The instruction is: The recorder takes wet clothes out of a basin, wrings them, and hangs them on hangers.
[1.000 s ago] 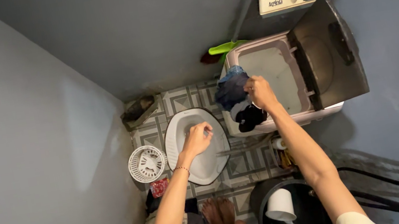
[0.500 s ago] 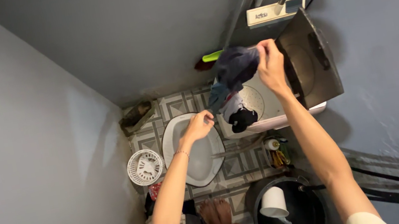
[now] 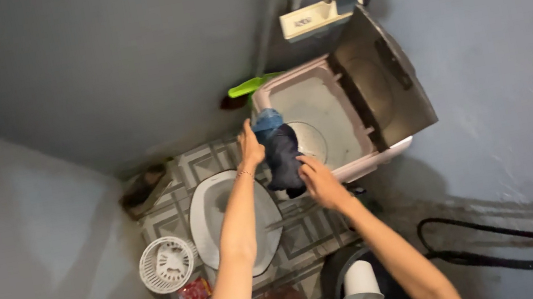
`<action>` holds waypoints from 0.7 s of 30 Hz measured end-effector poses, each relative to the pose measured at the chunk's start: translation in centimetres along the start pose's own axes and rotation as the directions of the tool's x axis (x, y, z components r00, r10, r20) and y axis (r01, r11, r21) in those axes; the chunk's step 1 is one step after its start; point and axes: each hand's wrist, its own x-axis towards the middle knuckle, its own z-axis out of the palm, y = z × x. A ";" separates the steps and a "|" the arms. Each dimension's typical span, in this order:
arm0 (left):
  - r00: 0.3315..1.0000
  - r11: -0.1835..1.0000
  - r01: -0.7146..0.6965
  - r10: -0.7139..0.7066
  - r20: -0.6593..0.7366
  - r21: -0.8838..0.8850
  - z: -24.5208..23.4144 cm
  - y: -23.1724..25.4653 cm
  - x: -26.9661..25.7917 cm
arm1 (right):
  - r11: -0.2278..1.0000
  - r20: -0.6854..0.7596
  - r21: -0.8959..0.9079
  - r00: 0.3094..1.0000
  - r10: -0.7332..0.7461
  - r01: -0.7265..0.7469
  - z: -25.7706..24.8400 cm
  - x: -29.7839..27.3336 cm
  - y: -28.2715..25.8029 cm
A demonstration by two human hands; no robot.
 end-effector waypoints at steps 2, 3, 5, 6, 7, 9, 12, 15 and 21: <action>1.000 0.999 -0.002 0.003 -0.021 0.048 -0.2 0.7 0.8 | 0.999 0.025 0.014 0.999 0.045 -0.045 1.2 -1.1 0.4; 0.999 0.995 0.034 -0.035 0.009 0.091 -0.7 1.3 1.2 | 0.999 0.022 -0.012 0.999 0.031 -0.031 1.6 -1.3 0.8; 0.996 0.989 0.066 -0.072 0.044 0.132 -1.9 2.7 1.8 | 0.999 0.019 -0.041 1.000 0.023 -0.022 1.7 -1.5 1.1; 0.994 0.975 0.113 -0.111 -0.021 0.192 -2.6 3.7 2.1 | 0.999 0.044 -0.040 0.999 0.027 -0.025 1.4 -1.6 1.0; 0.985 0.954 0.161 -0.141 -0.096 0.252 -3.9 4.6 2.9 | 0.999 0.065 -0.035 0.998 0.022 -0.019 1.3 -1.0 0.9; 0.990 0.989 0.028 -0.007 -0.138 0.148 -6.5 8.5 3.9 | 0.998 0.088 -0.052 0.996 0.030 -0.026 0.9 -0.7 0.7; 0.956 0.988 -0.152 0.154 -0.250 0.027 -9.8 13.6 5.7 | 0.998 0.106 -0.060 0.994 0.033 -0.027 1.1 -0.8 0.9; 0.896 0.960 -0.274 0.236 -0.375 -0.050 -13.0 17.8 6.8 | 0.998 0.108 -0.060 0.994 0.022 -0.015 1.2 -0.9 1.2; 0.792 0.836 -0.537 0.455 -0.408 -0.110 -23.2 29.0 3.7 | 0.973 0.171 -0.230 0.984 0.054 -0.014 1.0 -0.2 0.9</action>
